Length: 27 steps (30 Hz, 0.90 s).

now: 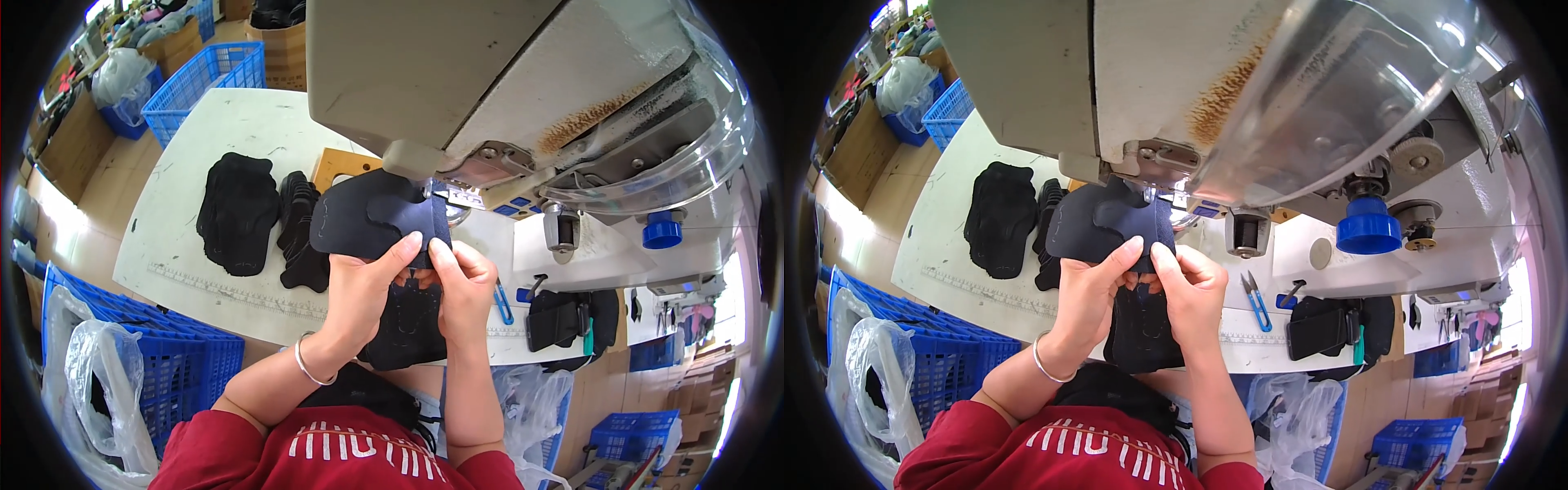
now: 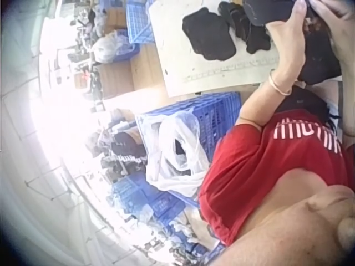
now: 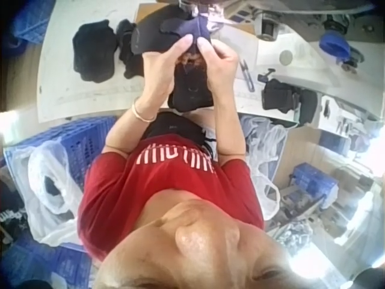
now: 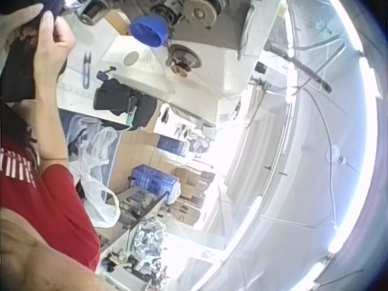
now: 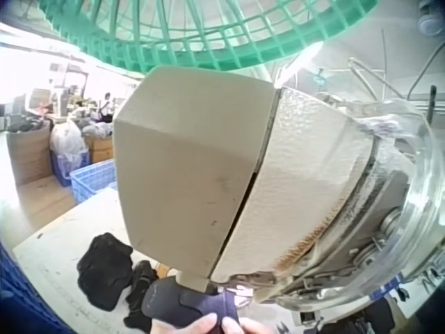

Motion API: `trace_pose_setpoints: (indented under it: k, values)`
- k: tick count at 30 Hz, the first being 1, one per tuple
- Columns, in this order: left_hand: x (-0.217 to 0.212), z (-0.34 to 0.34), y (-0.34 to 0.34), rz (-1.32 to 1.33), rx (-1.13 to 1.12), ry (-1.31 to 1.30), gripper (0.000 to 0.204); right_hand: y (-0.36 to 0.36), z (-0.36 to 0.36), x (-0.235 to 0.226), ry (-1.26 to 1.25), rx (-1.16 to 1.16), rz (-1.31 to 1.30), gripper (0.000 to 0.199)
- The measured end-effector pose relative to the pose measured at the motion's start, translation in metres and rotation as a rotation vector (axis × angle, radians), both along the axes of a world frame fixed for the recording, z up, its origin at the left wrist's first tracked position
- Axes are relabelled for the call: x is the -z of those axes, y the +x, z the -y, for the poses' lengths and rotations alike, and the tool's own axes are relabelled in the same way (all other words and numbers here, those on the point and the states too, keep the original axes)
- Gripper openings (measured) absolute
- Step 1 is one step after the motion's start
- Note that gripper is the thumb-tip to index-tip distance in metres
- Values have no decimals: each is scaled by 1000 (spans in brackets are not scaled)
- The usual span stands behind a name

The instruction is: Stitching black shoe components using a sewing machine.

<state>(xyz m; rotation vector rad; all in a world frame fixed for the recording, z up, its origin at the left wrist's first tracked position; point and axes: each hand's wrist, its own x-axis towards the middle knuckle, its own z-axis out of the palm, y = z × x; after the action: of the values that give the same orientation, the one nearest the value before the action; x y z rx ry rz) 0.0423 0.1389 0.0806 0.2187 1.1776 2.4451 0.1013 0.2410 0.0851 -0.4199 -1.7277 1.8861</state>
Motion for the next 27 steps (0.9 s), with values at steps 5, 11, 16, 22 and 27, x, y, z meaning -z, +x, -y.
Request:
trace_pose_setpoints:
  k: [5,11,16,22,27]
  values:
    - [-1,0,-7,-21,28,-1,11,-6,2,2,-27,20,-31,17]
    - [-11,2,-16,-25,41,5,10,-15,6,3,10,59,-78,17]
    - [-8,3,-29,-111,66,-17,9,-19,8,4,43,78,-120,18]
    - [-13,5,-41,-152,139,-69,10,-23,12,1,112,119,-94,20]
    - [-17,2,-47,-177,171,-54,12,-17,19,4,97,136,-57,19]
